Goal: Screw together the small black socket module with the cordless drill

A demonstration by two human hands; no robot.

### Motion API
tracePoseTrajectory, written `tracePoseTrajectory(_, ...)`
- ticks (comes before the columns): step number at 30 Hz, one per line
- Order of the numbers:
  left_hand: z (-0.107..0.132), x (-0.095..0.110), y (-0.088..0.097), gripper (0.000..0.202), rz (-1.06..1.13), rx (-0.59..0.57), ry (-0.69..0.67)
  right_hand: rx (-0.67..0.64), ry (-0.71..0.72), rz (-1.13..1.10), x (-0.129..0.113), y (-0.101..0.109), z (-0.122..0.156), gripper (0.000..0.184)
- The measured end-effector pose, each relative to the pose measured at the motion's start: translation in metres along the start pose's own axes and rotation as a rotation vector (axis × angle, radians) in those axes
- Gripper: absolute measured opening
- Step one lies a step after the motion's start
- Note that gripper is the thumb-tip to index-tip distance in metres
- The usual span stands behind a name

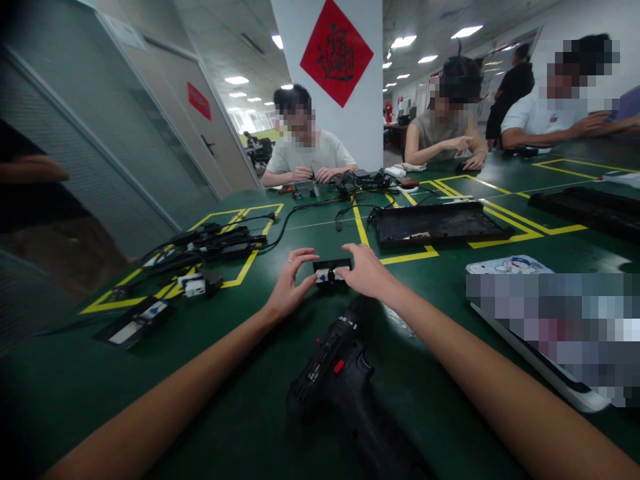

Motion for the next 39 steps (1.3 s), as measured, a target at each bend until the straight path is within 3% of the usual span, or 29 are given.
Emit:
tracePoseTrajectory(3,0.005,0.002,0.0,0.03,-0.045,-0.007,-0.007,0.02,-0.111,0.099,-0.019,0.026,0.025,0.046)
tracePoseTrajectory(7,0.006,0.004,-0.004,0.03,-0.087,-0.036,-0.025,-0.125,-0.141,0.134,-0.078,0.042,0.084,0.058)
tracePoseTrajectory(10,0.007,0.004,-0.006,0.027,-0.116,-0.03,-0.031,-0.45,-0.307,0.071,-0.108,0.023,0.133,0.086)
tracePoseTrajectory(12,0.007,0.004,-0.007,0.027,-0.135,-0.023,-0.033,-0.543,-0.324,0.093,-0.122,0.01,0.149,0.092)
tracePoseTrajectory(14,0.007,0.004,-0.008,0.027,-0.152,-0.022,-0.038,-0.539,-0.313,0.168,-0.128,0.001,0.152,0.093)
tracePoseTrajectory(18,0.009,0.005,-0.012,0.029,-0.187,-0.03,-0.044,-0.473,-0.365,0.29,-0.125,-0.009,0.146,0.091)
tracePoseTrajectory(23,0.009,0.005,-0.012,0.029,-0.193,-0.02,-0.036,-0.32,-0.326,0.139,-0.116,0.0,0.152,0.087)
tracePoseTrajectory(27,0.009,0.002,-0.009,0.027,-0.188,-0.007,-0.021,-0.12,-0.337,-0.17,-0.106,0.029,0.152,0.083)
tracePoseTrajectory(31,0.008,0.0,-0.008,0.027,-0.186,0.007,0.004,0.08,-0.438,-0.569,-0.091,0.061,0.146,0.07)
tracePoseTrajectory(33,0.008,-0.001,-0.008,0.027,-0.185,0.003,0.009,0.023,-0.385,-0.77,-0.089,0.063,0.142,0.044)
tracePoseTrajectory(35,0.008,-0.001,-0.008,0.027,-0.183,0.001,0.012,0.012,-0.32,-1.011,-0.086,0.062,0.138,0.036)
tracePoseTrajectory(39,0.007,-0.001,-0.008,0.028,-0.18,0.001,0.012,-0.014,-0.348,-1.071,-0.071,0.058,0.138,0.022)
Point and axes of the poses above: each hand's wrist, its own z-axis away from the middle knuckle, its own y-axis out of the back of the hand, x = y × z, the point moved 7 cm from there along -z, towards the middle knuckle, and after that the axes turned 10 degrees about y, right-handed, at the moved point
